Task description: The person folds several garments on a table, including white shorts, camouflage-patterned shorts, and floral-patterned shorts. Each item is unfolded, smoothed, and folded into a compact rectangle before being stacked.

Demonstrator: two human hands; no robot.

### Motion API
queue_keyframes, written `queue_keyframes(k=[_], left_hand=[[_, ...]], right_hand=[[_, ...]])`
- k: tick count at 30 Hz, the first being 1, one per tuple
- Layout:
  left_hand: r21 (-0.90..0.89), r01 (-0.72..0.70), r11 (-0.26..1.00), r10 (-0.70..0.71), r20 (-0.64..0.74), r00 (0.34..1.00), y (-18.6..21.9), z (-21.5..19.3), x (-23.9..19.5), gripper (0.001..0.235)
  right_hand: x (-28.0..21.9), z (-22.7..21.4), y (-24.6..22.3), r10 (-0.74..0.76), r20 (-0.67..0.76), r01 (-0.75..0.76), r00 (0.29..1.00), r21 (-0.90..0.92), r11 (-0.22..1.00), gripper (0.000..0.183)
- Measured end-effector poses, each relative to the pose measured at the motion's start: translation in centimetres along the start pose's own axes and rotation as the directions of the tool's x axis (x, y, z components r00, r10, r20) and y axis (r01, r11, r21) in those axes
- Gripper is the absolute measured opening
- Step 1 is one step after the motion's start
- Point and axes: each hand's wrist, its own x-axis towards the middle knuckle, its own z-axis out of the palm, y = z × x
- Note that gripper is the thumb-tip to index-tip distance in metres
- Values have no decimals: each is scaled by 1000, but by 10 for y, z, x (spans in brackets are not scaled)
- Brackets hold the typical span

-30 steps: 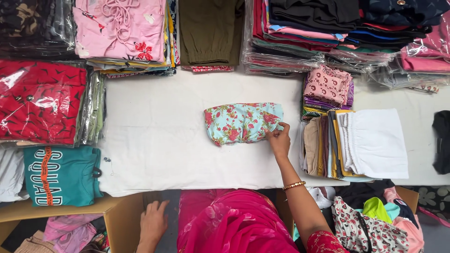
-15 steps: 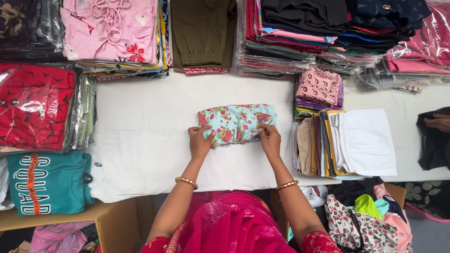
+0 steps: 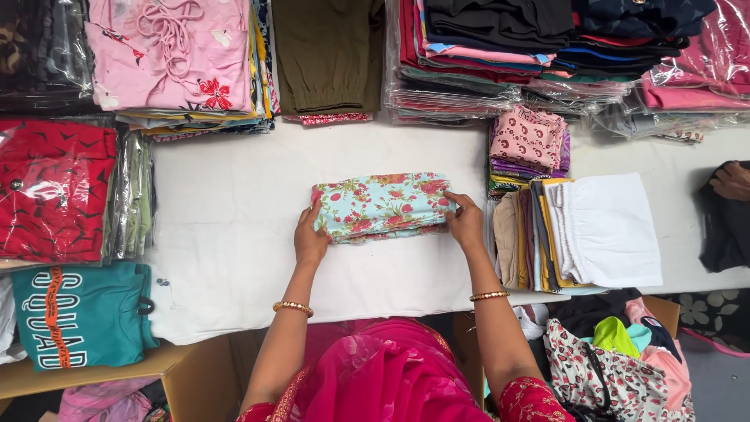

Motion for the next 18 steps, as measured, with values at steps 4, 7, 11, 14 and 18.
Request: queue_keyframes(k=[4, 7, 11, 14, 18], left_hand=[[45, -127, 991, 129, -36, 991, 1, 0, -5, 80], [61, 55, 997, -59, 66, 996, 51, -19, -34, 86], [78, 146, 986, -147, 1, 989, 41, -6, -45, 75], [67, 212, 975, -212, -19, 977, 18, 10, -41, 80], [-52, 274, 960, -274, 10, 962, 22, 3, -37, 77]], right_hand=[[5, 0, 3, -109, 63, 102, 992, 111, 989, 69], [-6, 6, -19, 116, 74, -112, 991, -50, 992, 83], [-23, 20, -27, 236, 35, -232, 971, -94, 968, 93], [-34, 27, -29, 325, 38, -321, 945, -85, 943, 100], [-32, 30, -12, 370, 49, -369, 928, 271, 889, 91]])
